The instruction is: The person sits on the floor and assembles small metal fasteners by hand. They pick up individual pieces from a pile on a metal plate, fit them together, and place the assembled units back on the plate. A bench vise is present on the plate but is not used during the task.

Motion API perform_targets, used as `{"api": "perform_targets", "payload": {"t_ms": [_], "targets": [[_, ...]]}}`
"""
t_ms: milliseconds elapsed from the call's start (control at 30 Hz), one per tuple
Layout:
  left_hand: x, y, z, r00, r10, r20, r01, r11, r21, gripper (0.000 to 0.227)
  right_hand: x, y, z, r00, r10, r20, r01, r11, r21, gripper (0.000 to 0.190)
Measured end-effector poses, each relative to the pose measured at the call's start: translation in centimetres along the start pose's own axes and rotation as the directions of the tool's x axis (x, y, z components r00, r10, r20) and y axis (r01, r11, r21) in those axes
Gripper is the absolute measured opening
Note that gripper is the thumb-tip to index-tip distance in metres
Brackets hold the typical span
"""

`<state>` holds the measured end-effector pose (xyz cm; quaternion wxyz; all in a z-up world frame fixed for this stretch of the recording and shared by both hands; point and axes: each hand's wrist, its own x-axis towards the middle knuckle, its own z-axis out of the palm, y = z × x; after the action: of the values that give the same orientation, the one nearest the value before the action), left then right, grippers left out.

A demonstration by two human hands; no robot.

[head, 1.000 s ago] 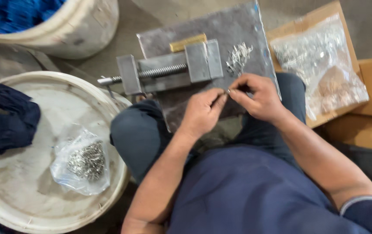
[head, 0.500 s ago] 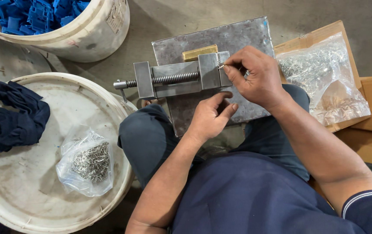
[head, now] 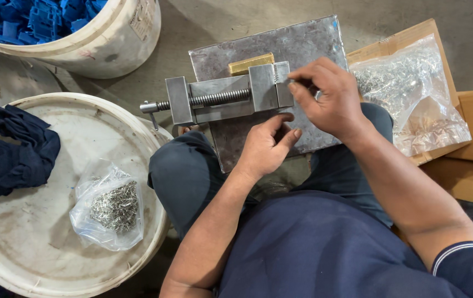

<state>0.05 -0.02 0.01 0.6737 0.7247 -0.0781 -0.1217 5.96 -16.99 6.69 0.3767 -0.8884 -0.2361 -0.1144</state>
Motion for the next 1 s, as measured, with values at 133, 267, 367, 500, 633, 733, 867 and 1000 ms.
{"api": "perform_targets", "payload": {"t_ms": [133, 267, 367, 500, 633, 733, 867, 1000], "targets": [[-0.1, -0.7, 0.1, 0.972, 0.224, -0.064, -0.227, 0.973, -0.032, 0.033, -3.1, 3.1, -0.7, 0.993, 0.107, -0.056, -0.107, 0.994, -0.005, 0.011], [-0.1, -1.5, 0.4, 0.997, 0.077, -0.030, -0.078, 0.997, -0.030, 0.030, -7.7, 5.0, -1.5, 0.945, 0.326, -0.003, -0.325, 0.944, 0.061, 0.012], [-0.1, -1.4, 0.4, 0.997, 0.070, -0.028, -0.071, 0.997, -0.037, 0.030, -9.5, 4.8, -1.8, 0.967, 0.252, 0.026, -0.249, 0.965, -0.078, 0.012], [-0.1, -1.2, 0.6, 0.995, 0.101, -0.020, -0.102, 0.993, -0.056, 0.030, -9.1, 4.5, -1.7, 0.973, 0.231, 0.008, -0.227, 0.962, -0.154, 0.017], [-0.2, -1.6, 0.6, 0.995, 0.094, -0.019, -0.096, 0.991, -0.089, 0.029, -7.8, 4.1, -1.2, 0.972, 0.236, 0.015, -0.226, 0.946, -0.231, 0.019], [-0.2, -1.6, 0.5, 0.994, 0.109, -0.017, -0.109, 0.991, -0.070, 0.029, -7.0, 3.6, -1.0, 0.972, 0.235, 0.013, -0.222, 0.936, -0.273, 0.021], [-0.3, -1.4, 0.6, 0.995, 0.103, -0.002, -0.103, 0.992, -0.073, 0.028, -6.8, 3.1, -0.9, 0.966, 0.259, 0.021, -0.242, 0.926, -0.288, 0.018], [-0.2, -1.3, 0.6, 0.993, 0.114, -0.011, -0.115, 0.992, -0.056, 0.028, -7.1, 3.0, -0.8, 0.961, 0.270, 0.053, -0.241, 0.920, -0.308, 0.015]]}}
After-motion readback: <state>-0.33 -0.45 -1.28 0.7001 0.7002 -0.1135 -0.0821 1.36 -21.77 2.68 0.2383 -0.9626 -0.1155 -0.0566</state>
